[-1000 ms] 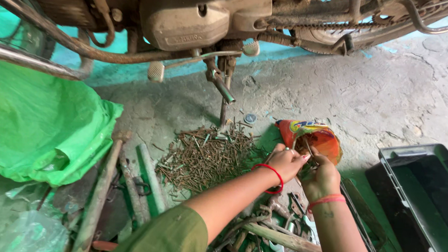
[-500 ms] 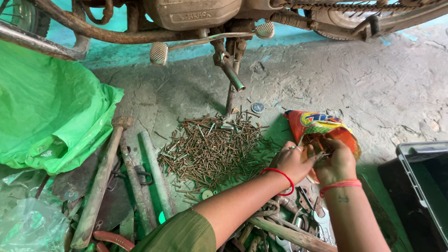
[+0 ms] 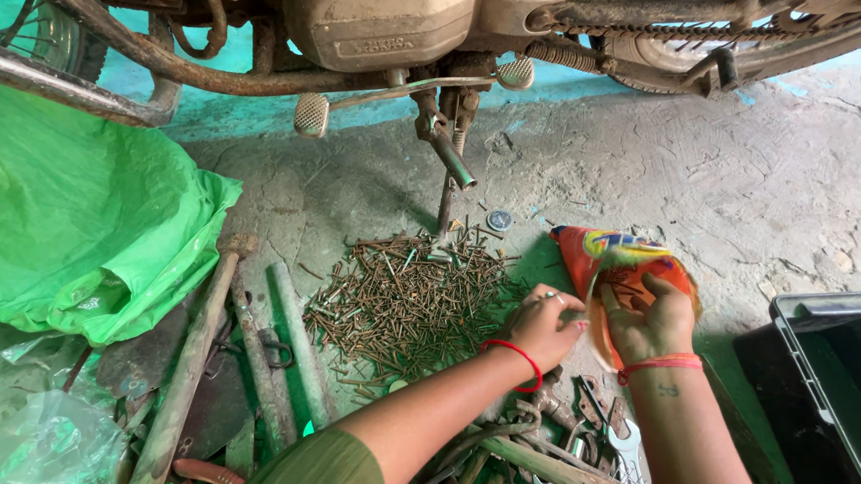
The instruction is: The person sorts a pile of nails on the floor by hand, picking them up and placing them into a colorful paper bag. The task is repetitive and involves handling small metal objects.
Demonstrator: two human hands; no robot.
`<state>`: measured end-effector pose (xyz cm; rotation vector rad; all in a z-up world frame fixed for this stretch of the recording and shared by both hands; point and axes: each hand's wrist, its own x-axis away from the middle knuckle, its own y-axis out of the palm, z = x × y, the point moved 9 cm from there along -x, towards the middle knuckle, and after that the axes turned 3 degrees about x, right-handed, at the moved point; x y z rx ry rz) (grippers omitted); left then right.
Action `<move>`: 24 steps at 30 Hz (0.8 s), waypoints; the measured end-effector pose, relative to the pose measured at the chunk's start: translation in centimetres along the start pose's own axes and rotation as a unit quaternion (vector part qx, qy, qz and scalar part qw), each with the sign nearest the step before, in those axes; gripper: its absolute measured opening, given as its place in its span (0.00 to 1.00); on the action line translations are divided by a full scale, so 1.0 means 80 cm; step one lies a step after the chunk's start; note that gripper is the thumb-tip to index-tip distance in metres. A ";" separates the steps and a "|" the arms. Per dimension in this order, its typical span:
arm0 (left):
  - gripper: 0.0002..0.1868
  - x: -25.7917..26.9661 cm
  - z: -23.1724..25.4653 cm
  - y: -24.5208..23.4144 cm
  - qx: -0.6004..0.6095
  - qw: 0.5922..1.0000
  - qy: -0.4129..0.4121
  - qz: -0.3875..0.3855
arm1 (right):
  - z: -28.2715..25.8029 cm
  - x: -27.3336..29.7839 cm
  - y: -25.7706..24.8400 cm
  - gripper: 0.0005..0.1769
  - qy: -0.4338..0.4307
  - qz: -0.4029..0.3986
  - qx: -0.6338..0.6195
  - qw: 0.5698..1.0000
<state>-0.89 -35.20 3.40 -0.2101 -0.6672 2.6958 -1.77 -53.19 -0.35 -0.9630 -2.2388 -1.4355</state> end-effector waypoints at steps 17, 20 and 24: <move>0.12 0.075 -0.105 -0.187 -0.080 0.996 -0.037 0.026 | 0.077 0.136 0.038 0.11 -0.275 -0.124 0.283 0.910; 0.13 0.099 -0.100 -0.209 -0.126 0.990 -0.037 0.051 | 0.109 0.128 0.035 0.09 -0.228 -0.156 0.348 0.896; 0.15 0.122 -0.101 -0.230 -0.142 0.987 -0.015 0.078 | 0.151 0.101 0.014 0.07 -0.169 -0.164 0.459 0.857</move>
